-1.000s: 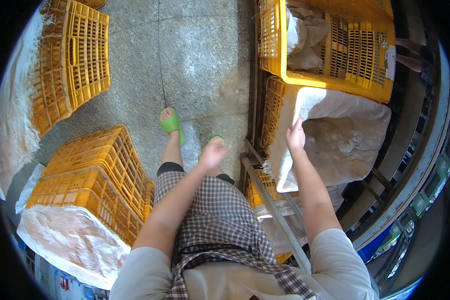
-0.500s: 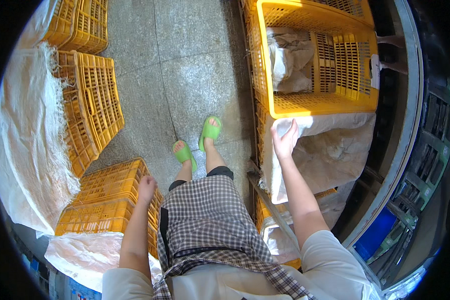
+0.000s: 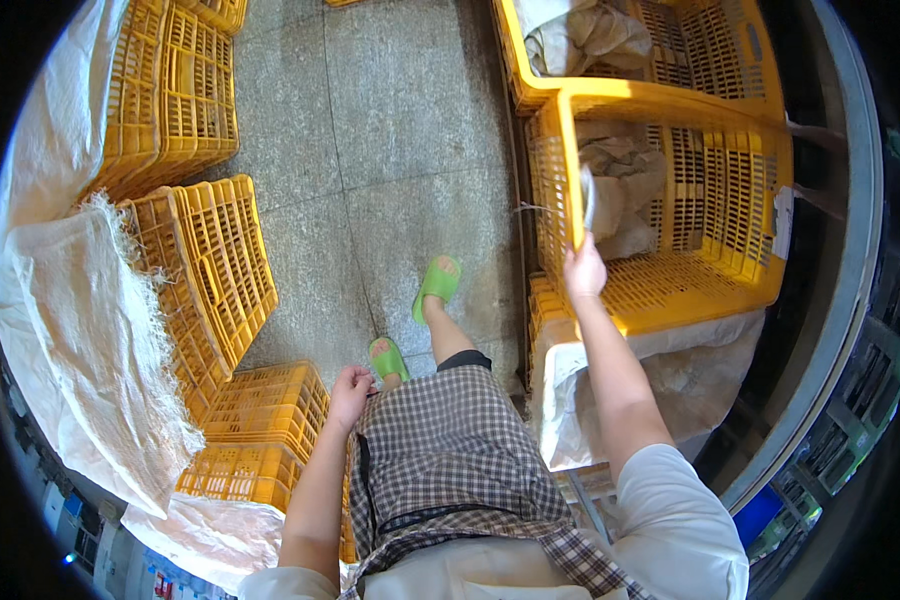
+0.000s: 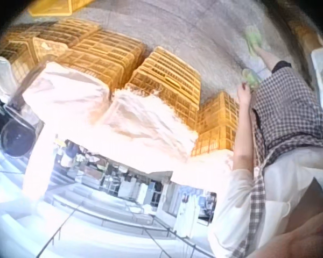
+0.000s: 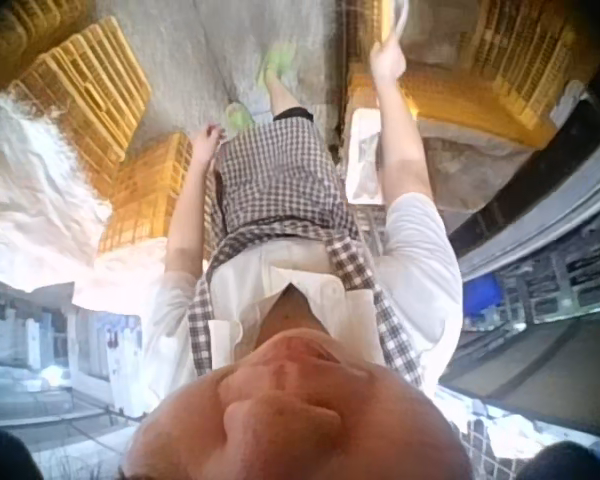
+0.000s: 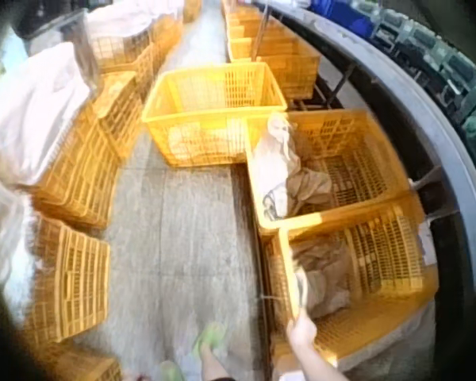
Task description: The person repeatedly picks up white cloth bundles from yellow plastic baskets, places them into large white sacks, and arranges the sacks in a row. The person handles the cloth and sacks by hand, moving between baskets and sacks to continue the packing process.
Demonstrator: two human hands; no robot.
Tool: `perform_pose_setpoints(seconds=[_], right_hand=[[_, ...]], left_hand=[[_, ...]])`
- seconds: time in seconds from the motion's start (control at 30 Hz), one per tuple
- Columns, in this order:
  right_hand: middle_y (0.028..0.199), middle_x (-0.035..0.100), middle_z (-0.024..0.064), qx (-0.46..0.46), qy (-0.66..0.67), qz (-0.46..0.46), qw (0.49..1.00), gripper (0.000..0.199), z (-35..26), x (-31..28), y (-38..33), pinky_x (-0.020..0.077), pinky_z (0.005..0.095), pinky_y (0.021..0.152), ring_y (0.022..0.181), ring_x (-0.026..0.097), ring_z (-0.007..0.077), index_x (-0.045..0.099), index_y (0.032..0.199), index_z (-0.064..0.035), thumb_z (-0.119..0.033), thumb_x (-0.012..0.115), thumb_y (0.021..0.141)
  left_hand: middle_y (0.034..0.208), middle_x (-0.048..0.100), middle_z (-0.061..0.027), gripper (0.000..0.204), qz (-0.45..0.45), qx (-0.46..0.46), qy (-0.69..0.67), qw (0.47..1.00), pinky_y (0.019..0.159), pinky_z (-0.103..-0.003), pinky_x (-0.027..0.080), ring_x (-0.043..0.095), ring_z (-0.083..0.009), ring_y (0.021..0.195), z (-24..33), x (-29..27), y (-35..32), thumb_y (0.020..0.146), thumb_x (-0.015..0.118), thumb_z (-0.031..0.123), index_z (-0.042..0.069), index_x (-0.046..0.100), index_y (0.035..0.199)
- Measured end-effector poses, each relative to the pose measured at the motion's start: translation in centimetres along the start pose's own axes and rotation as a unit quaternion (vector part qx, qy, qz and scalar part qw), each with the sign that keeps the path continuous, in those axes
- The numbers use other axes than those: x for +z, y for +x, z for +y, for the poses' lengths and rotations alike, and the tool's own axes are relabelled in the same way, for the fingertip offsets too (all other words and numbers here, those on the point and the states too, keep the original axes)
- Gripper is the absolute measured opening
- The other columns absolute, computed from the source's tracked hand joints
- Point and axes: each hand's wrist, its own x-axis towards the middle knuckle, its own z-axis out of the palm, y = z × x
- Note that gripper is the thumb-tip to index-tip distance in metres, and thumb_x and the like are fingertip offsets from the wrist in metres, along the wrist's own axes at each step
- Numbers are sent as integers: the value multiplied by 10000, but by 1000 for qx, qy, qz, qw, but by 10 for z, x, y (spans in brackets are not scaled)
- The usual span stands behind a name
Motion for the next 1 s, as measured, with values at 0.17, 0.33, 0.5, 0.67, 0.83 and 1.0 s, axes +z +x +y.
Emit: perform_pose_setpoints(seconds=[0.17, 0.33, 0.5, 0.67, 0.83, 1.0], right_hand=[[764, 638, 173, 4, 43, 27, 999, 305, 24, -53, 26, 484, 460, 569, 663, 615, 372, 495, 1125, -141, -240, 579, 850], [678, 618, 148, -16, 164, -33, 986, 411, -37, -59, -19, 489, 428, 549, 594, 609, 335, 495, 1207, -118, -273, 585, 837], [1062, 605, 187, -114, 281, -302, 904, 495, -106, -19, -50, 471, 399, 816, 952, 595, 320, 509, 1229, -100, -326, 639, 809], [1406, 351, 193, -118, 146, -386, 903, 394, -131, 53, -8, 256, 418, 1075, 1301, 337, 327, 582, 1210, -181, -346, 569, 852], [1486, 159, 213, 9, 41, -510, 859, 454, -173, 158, 7, 243, 395, 1083, 1322, 284, 374, 573, 1232, -253, -235, 614, 780], [1402, 345, 187, 92, 370, -488, 785, 346, -226, 231, 2, 292, 377, 1041, 1288, 332, 310, 603, 1163, -104, -206, 560, 835]], left_hand=[[869, 607, -66, 148, 54, 93, 156, 982, 682, -291, 499, 597, -156, 730, 67, 26, 1, 869, 549, 95, 5, 545, 986], [1068, 576, -99, 316, -74, 242, 69, 965, 825, -297, 480, 576, -186, 969, 168, 119, 44, 870, 590, 151, 9, 499, 1137], [1016, 564, -98, 440, -124, 101, -196, 967, 798, -326, 458, 543, -178, 914, 239, 162, 97, 851, 636, 262, -18, 457, 1139], [831, 572, -35, 145, 52, 65, -242, 967, 687, -275, 433, 522, -123, 747, 233, 70, 136, 890, 553, 140, 21, 530, 970], [876, 564, -27, 114, 103, 82, -245, 961, 713, -276, 423, 502, -120, 772, 224, -12, 140, 912, 515, 119, 42, 517, 996], [911, 563, -39, 133, 124, 47, -214, 968, 757, -286, 427, 510, -139, 855, 228, -64, 147, 916, 503, 111, 34, 501, 1025]])
